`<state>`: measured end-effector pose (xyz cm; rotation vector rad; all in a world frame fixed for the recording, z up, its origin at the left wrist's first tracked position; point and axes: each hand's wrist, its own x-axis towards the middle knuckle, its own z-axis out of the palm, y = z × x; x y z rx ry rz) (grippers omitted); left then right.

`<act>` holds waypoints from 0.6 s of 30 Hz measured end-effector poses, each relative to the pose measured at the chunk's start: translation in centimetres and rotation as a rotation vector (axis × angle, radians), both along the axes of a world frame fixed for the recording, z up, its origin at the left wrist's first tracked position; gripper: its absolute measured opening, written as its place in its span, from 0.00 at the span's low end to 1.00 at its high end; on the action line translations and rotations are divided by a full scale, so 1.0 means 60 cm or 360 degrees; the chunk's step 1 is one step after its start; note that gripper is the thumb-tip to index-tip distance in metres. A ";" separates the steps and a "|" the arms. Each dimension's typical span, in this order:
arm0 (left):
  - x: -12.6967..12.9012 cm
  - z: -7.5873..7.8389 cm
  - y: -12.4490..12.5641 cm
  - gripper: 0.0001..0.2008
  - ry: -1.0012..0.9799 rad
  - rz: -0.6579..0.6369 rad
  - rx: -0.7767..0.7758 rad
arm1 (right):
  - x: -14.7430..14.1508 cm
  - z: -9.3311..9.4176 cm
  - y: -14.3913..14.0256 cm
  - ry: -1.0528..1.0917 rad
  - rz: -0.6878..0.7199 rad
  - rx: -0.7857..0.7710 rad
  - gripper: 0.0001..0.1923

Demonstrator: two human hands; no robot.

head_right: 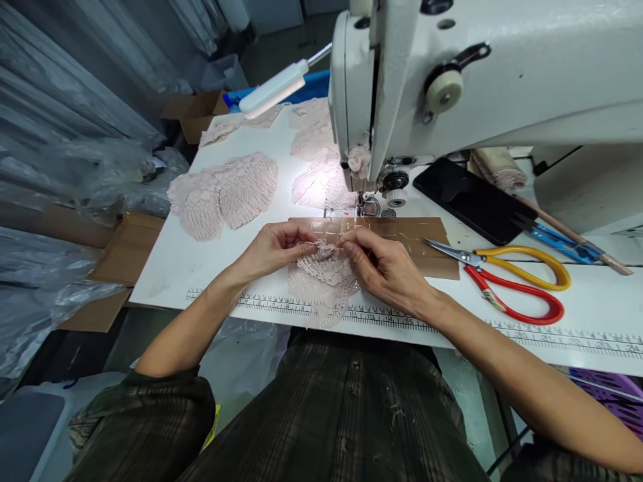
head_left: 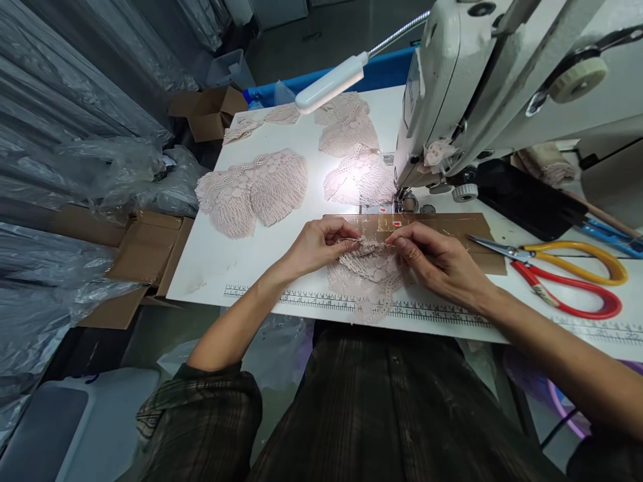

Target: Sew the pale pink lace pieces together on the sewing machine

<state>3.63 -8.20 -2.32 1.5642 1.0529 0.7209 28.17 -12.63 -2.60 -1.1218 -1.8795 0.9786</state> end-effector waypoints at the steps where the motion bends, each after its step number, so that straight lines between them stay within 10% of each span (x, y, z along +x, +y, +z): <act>1: 0.002 0.004 0.000 0.10 -0.0022 0.0002 -0.0045 | -0.003 0.002 -0.001 0.0013 0.0023 0.0032 0.11; 9: 0.003 0.029 -0.012 0.12 -0.0440 0.0199 -0.0361 | -0.034 0.042 -0.004 0.0007 0.0347 0.0518 0.12; 18: 0.001 0.014 -0.036 0.14 -0.0652 0.0397 -0.0538 | -0.004 0.011 0.004 -0.0054 -0.0169 0.0018 0.11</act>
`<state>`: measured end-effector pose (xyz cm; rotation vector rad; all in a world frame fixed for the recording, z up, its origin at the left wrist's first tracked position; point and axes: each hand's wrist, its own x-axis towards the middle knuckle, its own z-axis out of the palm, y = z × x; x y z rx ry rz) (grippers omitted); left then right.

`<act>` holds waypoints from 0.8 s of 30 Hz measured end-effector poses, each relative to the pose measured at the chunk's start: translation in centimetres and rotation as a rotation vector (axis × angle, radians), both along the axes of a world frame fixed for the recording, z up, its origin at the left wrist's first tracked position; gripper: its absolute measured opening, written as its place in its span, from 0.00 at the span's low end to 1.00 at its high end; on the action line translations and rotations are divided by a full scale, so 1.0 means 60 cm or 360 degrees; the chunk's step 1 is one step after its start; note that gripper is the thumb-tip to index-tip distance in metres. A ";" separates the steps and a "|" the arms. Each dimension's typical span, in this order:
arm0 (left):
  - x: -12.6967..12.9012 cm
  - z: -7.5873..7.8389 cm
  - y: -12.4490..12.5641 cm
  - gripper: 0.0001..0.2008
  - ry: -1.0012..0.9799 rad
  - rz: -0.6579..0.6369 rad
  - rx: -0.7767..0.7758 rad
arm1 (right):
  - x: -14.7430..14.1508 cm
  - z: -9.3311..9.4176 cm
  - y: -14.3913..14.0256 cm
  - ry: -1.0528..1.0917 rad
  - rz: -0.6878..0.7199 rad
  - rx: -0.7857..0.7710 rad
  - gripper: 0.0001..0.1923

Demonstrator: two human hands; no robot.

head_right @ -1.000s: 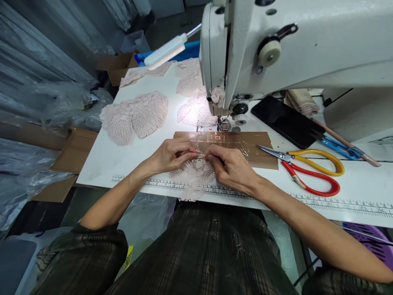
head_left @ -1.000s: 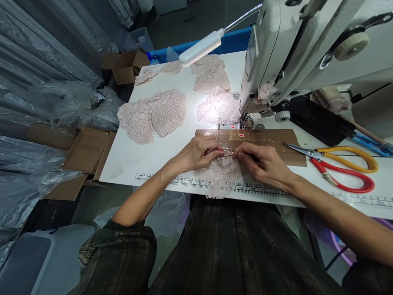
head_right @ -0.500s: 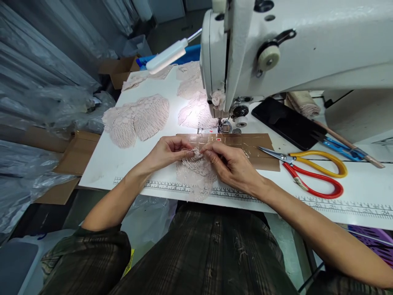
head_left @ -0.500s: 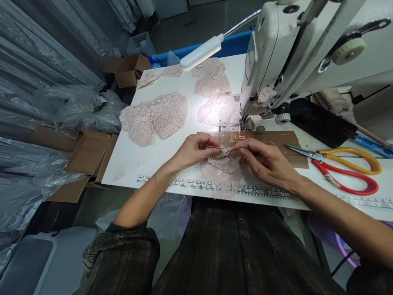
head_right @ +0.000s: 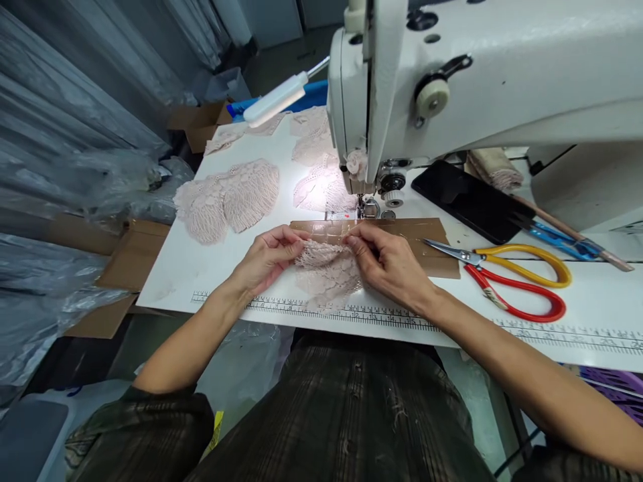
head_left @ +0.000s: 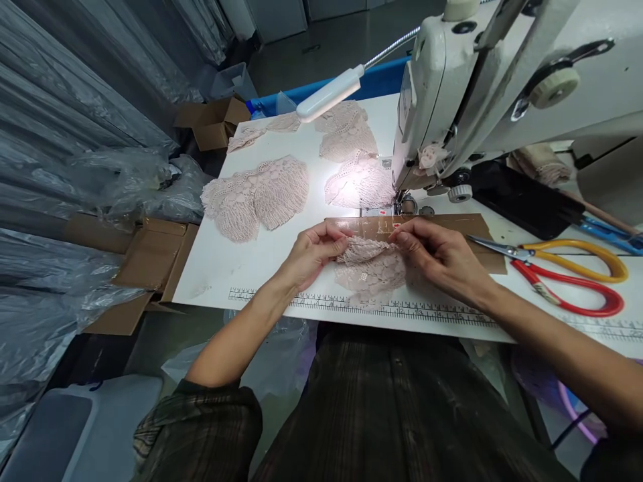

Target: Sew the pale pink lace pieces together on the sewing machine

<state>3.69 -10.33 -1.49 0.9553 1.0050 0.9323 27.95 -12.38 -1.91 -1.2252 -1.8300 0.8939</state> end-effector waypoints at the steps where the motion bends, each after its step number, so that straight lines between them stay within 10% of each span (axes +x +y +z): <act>1: 0.000 0.000 0.000 0.15 0.0038 -0.0038 0.0008 | -0.001 0.000 0.001 0.0014 -0.0027 -0.0005 0.11; 14: 0.015 0.000 0.012 0.14 0.0517 -0.0189 0.0395 | -0.035 0.021 -0.009 0.0091 0.0178 0.0246 0.10; 21: 0.005 0.011 0.022 0.16 0.0512 0.0007 0.0302 | -0.085 0.055 -0.018 -0.0314 0.0930 0.0848 0.14; 24: -0.015 0.015 0.017 0.13 0.0435 -0.0022 0.0308 | -0.050 0.037 -0.010 -0.0084 0.0487 0.0421 0.13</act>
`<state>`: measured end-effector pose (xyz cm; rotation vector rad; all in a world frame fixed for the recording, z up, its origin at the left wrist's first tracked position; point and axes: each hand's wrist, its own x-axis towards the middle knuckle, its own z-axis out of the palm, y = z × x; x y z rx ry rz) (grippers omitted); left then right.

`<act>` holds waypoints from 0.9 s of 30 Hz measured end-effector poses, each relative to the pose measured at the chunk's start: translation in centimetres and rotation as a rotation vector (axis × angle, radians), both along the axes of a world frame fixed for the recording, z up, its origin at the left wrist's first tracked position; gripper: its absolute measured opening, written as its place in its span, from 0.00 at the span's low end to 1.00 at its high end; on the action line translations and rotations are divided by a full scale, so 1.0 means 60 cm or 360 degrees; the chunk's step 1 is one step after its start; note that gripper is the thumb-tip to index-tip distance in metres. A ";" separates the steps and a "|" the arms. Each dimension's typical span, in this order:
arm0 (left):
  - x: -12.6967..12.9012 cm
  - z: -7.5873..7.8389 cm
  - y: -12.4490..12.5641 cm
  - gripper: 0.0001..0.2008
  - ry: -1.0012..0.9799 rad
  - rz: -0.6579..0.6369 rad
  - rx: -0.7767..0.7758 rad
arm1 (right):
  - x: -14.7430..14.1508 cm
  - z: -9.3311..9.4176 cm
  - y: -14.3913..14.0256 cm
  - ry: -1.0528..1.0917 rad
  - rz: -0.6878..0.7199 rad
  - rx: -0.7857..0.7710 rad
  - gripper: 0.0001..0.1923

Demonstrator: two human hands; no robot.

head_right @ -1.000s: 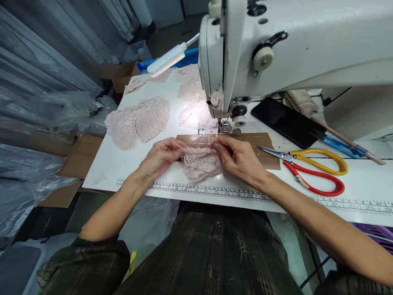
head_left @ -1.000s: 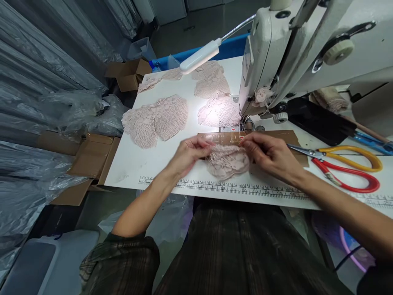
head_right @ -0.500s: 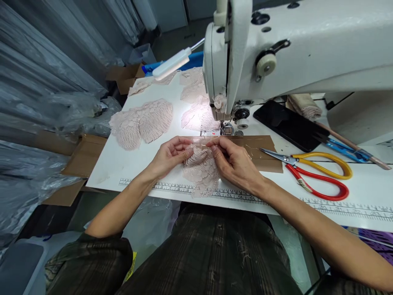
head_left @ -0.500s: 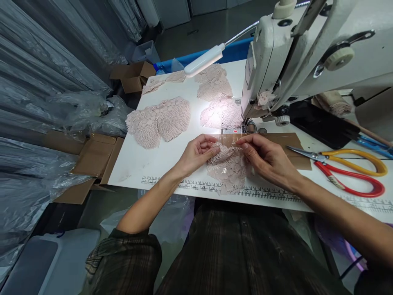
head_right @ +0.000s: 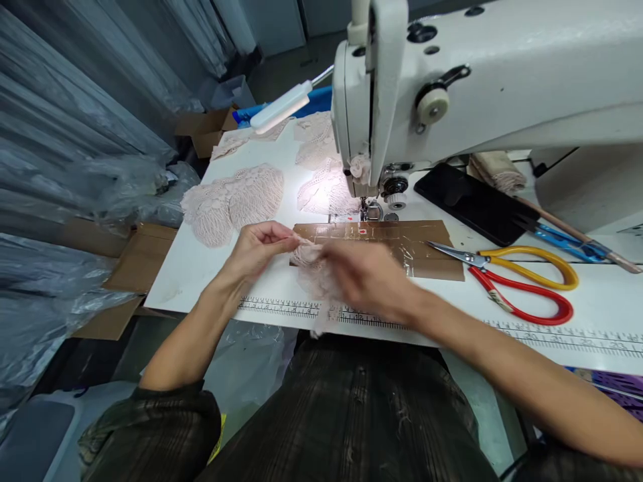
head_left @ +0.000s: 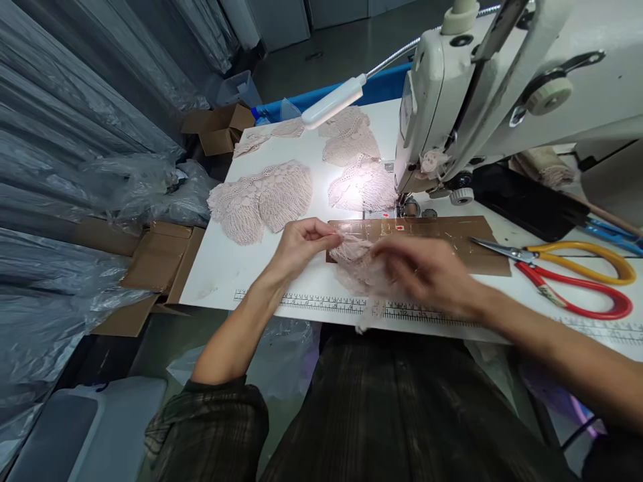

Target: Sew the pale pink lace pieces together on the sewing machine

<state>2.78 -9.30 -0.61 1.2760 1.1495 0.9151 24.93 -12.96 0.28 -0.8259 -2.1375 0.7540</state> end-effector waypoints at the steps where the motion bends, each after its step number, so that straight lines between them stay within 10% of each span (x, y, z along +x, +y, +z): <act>1: -0.005 -0.001 -0.002 0.12 -0.0024 -0.0052 -0.0017 | 0.014 -0.009 0.003 0.0064 -0.0203 -0.0164 0.12; 4: -0.010 -0.009 -0.006 0.13 -0.0045 -0.0133 -0.0061 | 0.043 -0.032 0.007 0.0094 -0.0521 -0.0440 0.09; 12: 0.005 -0.008 0.005 0.08 0.0558 -0.0365 0.0446 | 0.040 -0.045 0.017 0.0329 -0.0489 -0.0810 0.12; 20: 0.072 -0.006 0.036 0.07 0.0718 -0.0881 0.1134 | 0.040 -0.045 0.013 0.0533 -0.0406 -0.0700 0.11; 27: 0.066 -0.002 0.043 0.15 0.0798 -0.0929 0.1130 | 0.055 -0.029 0.007 0.0545 -0.0496 -0.0727 0.11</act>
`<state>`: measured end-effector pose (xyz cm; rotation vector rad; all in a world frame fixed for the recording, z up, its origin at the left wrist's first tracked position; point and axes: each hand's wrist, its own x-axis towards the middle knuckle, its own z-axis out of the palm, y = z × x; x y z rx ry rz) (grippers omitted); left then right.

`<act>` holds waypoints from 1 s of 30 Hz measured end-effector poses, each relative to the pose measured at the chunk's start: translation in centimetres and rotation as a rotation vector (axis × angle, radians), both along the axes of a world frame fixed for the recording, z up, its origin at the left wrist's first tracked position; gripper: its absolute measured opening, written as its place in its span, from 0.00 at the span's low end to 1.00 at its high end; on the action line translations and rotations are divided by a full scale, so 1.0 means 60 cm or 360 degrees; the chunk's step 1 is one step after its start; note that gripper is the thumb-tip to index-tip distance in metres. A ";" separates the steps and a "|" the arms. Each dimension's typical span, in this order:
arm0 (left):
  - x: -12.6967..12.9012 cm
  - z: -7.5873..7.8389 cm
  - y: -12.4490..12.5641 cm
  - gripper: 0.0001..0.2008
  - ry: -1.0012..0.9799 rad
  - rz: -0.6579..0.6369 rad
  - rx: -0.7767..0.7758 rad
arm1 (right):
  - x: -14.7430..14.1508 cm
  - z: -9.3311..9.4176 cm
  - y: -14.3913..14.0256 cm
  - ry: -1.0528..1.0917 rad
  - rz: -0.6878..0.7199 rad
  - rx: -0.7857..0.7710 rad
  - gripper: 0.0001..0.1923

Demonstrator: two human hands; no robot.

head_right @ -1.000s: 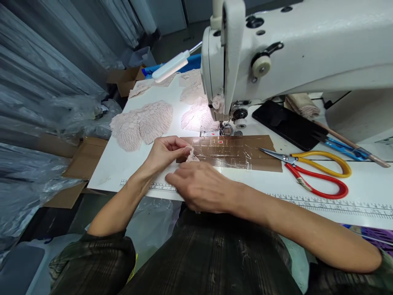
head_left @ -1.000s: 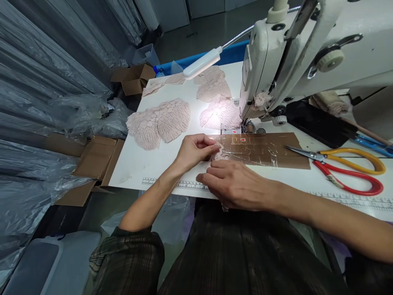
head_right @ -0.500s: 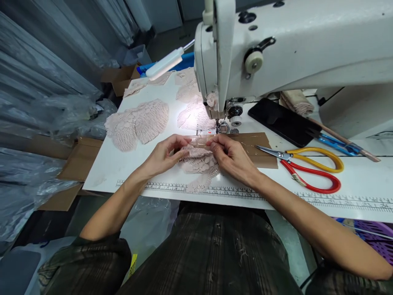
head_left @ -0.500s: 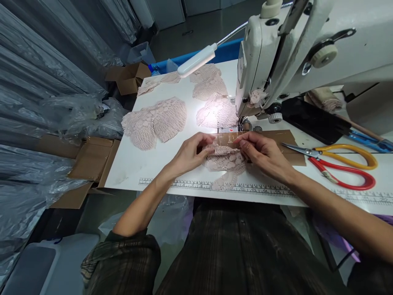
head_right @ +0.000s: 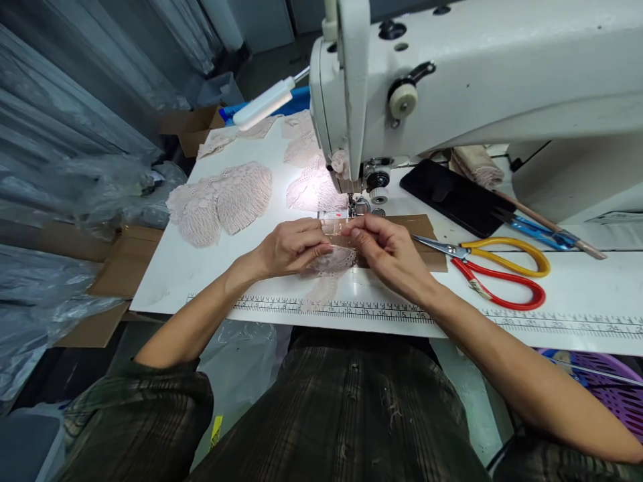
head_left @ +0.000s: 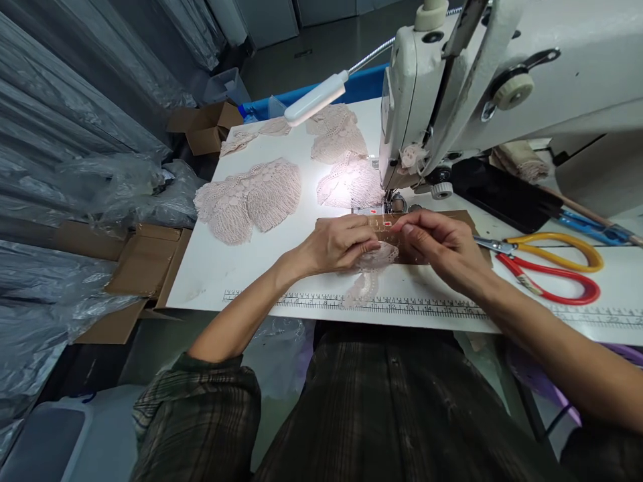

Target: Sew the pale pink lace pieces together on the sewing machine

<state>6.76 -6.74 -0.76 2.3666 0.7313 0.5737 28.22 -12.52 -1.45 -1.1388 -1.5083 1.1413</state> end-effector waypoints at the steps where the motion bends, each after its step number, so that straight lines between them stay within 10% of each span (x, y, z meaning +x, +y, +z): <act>1: -0.005 0.002 -0.002 0.15 0.0029 0.0007 0.0000 | 0.003 -0.001 0.000 -0.0023 -0.0036 0.0004 0.11; 14: -0.065 0.002 -0.037 0.09 -0.0135 0.0519 -0.0305 | 0.006 0.012 0.001 -0.1330 0.0037 0.0626 0.17; 22: -0.070 -0.005 -0.042 0.11 -0.0398 0.0595 -0.0953 | -0.023 0.007 0.013 -0.0378 -0.0114 -0.0046 0.24; 27: -0.055 -0.005 -0.054 0.05 -0.0110 0.0669 -0.0372 | -0.073 0.026 -0.001 0.0038 0.0113 0.0137 0.23; 30: -0.060 -0.006 -0.065 0.07 -0.0072 0.0936 -0.0042 | -0.057 0.014 -0.003 0.0358 -0.0223 0.0023 0.22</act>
